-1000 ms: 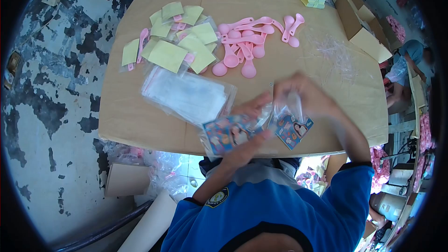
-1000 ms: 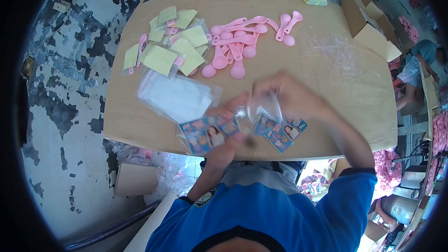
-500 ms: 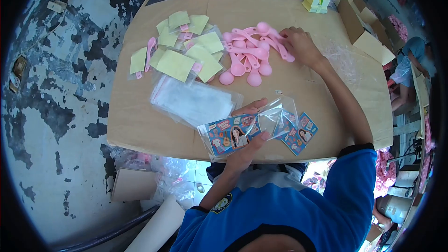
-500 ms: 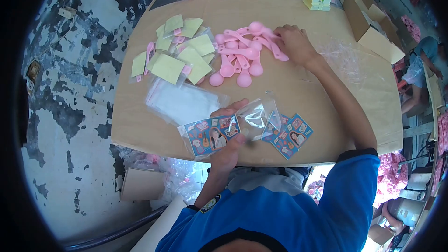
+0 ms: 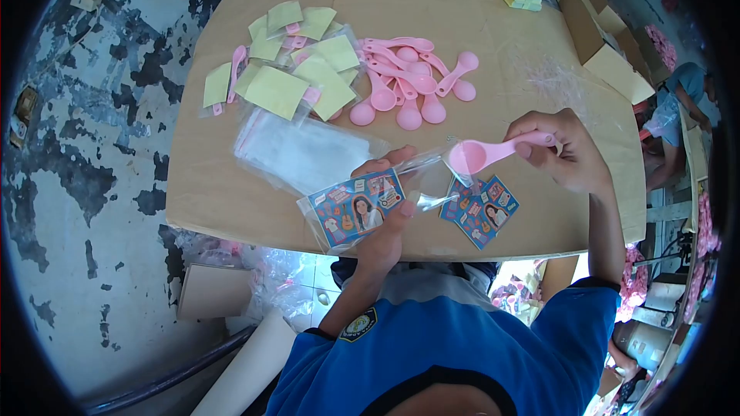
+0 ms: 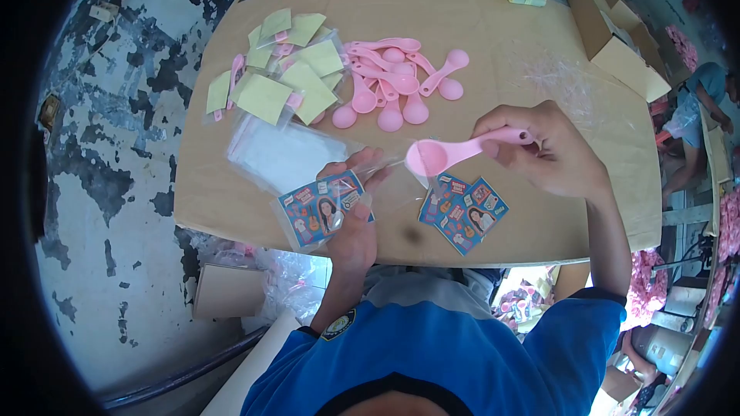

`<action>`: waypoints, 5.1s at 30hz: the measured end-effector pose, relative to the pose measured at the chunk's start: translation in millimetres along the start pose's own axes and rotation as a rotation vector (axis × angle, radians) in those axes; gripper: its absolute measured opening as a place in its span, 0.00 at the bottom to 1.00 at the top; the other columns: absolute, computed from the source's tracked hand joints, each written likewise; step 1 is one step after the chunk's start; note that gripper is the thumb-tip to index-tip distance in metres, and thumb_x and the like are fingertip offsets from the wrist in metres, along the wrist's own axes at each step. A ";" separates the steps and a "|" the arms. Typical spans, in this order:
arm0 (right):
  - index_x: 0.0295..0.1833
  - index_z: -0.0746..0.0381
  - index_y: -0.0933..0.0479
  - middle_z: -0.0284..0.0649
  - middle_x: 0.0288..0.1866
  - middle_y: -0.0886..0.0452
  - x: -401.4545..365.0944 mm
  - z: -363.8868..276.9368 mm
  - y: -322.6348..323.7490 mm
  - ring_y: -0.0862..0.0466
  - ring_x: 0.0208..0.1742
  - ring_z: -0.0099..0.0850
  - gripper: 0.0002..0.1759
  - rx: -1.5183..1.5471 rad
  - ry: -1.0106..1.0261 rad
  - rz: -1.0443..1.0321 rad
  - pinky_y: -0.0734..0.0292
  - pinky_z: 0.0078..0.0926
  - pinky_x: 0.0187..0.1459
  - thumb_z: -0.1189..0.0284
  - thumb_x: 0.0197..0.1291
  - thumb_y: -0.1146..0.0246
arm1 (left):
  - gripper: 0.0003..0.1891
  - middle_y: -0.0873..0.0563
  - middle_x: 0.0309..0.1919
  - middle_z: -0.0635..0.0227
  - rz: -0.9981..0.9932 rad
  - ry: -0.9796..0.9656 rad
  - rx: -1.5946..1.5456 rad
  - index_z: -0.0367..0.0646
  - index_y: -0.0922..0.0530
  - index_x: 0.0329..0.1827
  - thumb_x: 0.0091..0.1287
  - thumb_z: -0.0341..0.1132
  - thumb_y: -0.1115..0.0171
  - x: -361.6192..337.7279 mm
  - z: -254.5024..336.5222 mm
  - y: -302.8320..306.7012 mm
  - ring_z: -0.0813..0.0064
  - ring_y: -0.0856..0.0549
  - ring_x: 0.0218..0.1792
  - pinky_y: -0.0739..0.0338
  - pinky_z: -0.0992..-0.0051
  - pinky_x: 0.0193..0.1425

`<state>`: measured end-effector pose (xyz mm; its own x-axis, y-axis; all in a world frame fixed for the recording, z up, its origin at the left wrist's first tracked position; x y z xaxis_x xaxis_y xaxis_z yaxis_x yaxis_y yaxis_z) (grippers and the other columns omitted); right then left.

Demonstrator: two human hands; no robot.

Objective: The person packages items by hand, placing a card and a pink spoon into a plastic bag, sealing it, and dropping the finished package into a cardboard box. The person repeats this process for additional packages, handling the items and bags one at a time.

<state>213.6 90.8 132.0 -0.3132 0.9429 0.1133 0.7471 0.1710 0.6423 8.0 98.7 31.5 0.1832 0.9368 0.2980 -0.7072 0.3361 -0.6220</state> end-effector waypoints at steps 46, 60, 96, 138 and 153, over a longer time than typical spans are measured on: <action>0.44 0.59 0.19 0.34 0.41 0.19 22.5 -78.8 -48.1 0.20 0.42 0.34 0.17 -0.531 0.552 0.398 0.20 0.30 0.40 0.72 0.46 0.27 | 0.24 0.20 0.37 0.65 -0.073 0.127 0.689 0.34 0.41 0.74 0.77 0.30 0.57 6.6 9.7 -37.6 0.85 0.26 0.34 0.31 0.83 0.40; 0.35 0.62 0.22 0.35 0.35 0.19 20.6 -71.3 -64.1 0.20 0.43 0.31 0.13 -0.696 0.564 0.394 0.24 0.28 0.45 0.70 0.41 0.33 | 0.26 0.26 0.23 0.50 -0.223 0.151 1.072 0.34 0.38 0.73 0.70 0.22 0.52 3.7 18.4 -43.6 0.68 0.28 0.22 0.32 0.69 0.31; 0.46 0.66 0.18 0.37 0.36 0.13 22.7 9.8 -52.3 0.15 0.37 0.21 0.08 0.359 -0.051 0.039 0.20 0.20 0.42 0.77 0.62 0.34 | 0.18 0.17 0.54 0.57 0.034 0.321 0.349 0.31 0.26 0.63 0.77 0.35 0.50 11.8 -22.8 -4.7 0.82 0.18 0.46 0.25 0.82 0.52; 0.40 0.55 0.12 0.33 0.32 0.15 9.9 -12.8 -41.4 0.20 0.36 0.32 0.19 0.156 0.460 0.116 0.24 0.28 0.38 0.83 0.40 0.34 | 0.13 0.16 0.39 0.65 -0.230 0.112 0.520 0.34 0.23 0.49 0.70 0.18 0.57 19.0 2.9 -26.9 0.85 0.26 0.32 0.34 0.84 0.37; 0.40 0.60 0.18 0.34 0.35 0.16 13.1 -18.2 -36.5 0.19 0.40 0.34 0.13 -0.082 0.499 0.099 0.21 0.31 0.39 0.78 0.44 0.34 | 0.11 0.29 0.23 0.75 -0.219 0.128 0.625 0.40 0.29 0.30 0.61 0.23 0.33 11.1 -2.3 -7.6 0.92 0.31 0.25 0.38 0.84 0.24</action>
<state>171.6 91.7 123.8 -0.4999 0.6986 0.5120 0.7452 0.0457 0.6652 17.0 106.8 37.9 0.4196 0.8703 0.2578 -0.8997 0.4364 -0.0091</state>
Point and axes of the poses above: each hand's wrist, its own x-axis towards the middle knuckle, its own y-axis out of the back of the hand, z = x × y, the point moved 10 cm from there along x, towards the middle knuckle
